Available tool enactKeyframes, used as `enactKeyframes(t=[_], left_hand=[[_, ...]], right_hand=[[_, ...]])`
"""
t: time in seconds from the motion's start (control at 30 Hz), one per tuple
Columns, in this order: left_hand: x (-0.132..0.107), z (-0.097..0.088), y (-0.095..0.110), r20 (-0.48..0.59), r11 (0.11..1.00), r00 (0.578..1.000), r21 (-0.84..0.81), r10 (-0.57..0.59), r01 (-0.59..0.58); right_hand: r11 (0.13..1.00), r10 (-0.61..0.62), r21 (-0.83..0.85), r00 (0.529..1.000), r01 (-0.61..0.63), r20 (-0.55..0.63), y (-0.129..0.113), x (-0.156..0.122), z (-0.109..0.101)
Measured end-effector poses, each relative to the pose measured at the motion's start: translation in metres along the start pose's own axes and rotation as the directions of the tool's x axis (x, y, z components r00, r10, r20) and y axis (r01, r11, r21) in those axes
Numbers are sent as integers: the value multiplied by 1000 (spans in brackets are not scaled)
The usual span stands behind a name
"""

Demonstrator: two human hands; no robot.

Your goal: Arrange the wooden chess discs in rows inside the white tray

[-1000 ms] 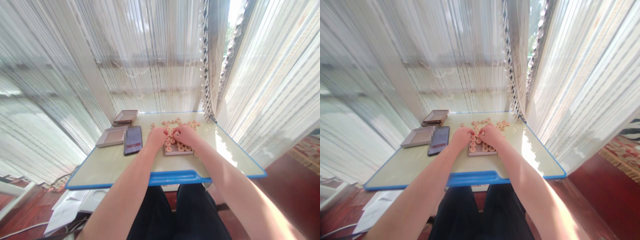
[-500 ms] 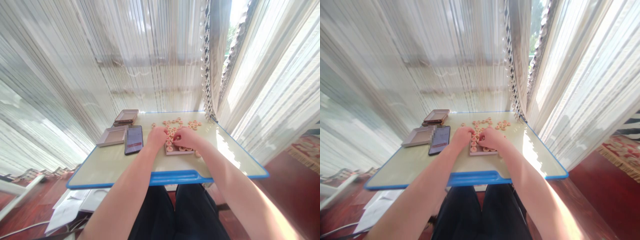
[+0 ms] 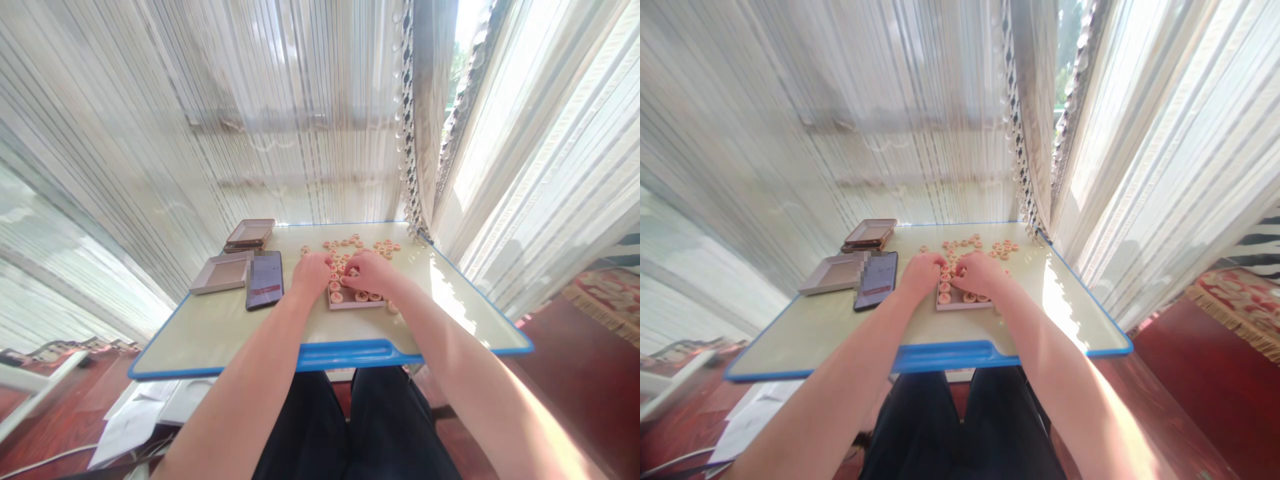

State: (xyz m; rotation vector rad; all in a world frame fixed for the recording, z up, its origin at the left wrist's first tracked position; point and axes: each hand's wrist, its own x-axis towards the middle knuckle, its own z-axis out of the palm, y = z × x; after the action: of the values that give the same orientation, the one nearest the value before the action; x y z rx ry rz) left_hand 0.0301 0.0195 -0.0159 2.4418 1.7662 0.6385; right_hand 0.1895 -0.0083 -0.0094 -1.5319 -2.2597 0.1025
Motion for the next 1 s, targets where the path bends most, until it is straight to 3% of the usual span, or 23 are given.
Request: enactKeyframes(t=[0.13, 0.23, 0.33, 0.43, 0.57, 0.67, 0.77, 0.9, 1.0], left_hand=[[0, 0, 0, -8, 1000, 1000, 3, 4, -4], [0, 1, 0, -25, 1000, 1000, 9, 8, -8], [0, 2, 0, -40, 1000, 999, 16, 17, -17], [-1, 3, -1, -45, 1000, 999, 10, 27, -27], [-2, 5, -3, -61, 999, 997, 8, 49, -49], [-2, 5, -4, -58, 999, 997, 9, 52, -51], [-1, 4, -3, -28, 999, 999, 11, 34, -34], [-1, 3, -2, -24, 999, 999, 30, 26, -25], [0, 3, -2, -34, 999, 999, 27, 30, -29]], right_hand=[[993, 116, 35, 964, -111, -237, 10, -1, -8], [957, 279, 8, 912, -290, -301, 24, -1, -12], [906, 377, -106, 894, -411, -244, 40, -5, -12], [888, 401, -160, 896, -431, -188, 52, -13, -13], [888, 455, -40, 887, -459, -78, 59, -24, -15], [907, 420, 27, 908, -420, -7, 61, -26, -17], [922, 387, 30, 922, -387, -1, 63, -25, -17], [890, 453, -19, 889, -455, -72, 67, -23, -16], [889, 456, -16, 888, -457, -57, 66, -23, -17]])
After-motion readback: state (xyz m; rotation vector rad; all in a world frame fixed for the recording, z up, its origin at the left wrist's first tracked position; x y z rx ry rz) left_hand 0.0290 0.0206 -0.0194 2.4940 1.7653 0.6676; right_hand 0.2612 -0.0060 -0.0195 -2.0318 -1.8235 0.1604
